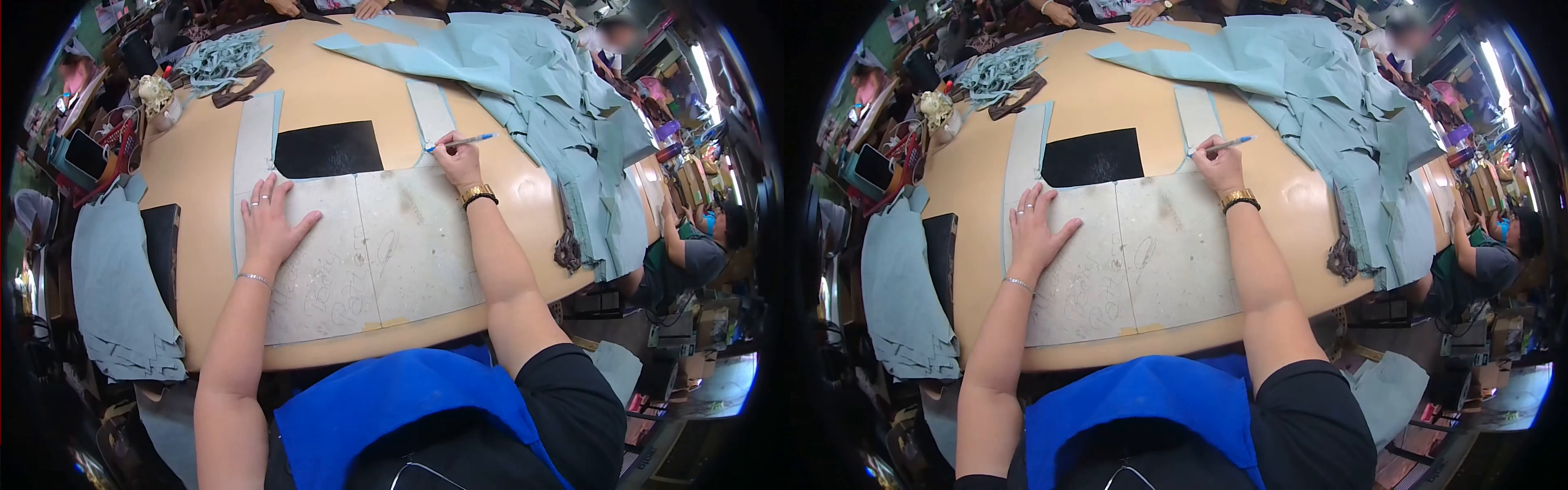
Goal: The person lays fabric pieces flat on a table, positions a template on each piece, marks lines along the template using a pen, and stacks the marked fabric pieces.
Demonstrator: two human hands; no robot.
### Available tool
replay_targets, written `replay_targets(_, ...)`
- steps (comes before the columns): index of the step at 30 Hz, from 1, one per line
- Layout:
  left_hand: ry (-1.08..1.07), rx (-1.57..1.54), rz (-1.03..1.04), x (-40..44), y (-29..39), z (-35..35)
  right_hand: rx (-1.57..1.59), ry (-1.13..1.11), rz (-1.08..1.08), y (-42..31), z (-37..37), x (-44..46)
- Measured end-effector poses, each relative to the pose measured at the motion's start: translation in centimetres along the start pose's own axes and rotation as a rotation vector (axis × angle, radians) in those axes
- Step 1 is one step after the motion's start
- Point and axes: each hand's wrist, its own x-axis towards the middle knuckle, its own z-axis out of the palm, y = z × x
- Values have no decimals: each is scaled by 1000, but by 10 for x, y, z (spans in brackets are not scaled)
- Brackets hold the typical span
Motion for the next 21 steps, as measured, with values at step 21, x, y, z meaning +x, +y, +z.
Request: replay_targets(21, -219, -199, 53, -47, 33, -1, -46, 78, 407, -22, -118, -98)
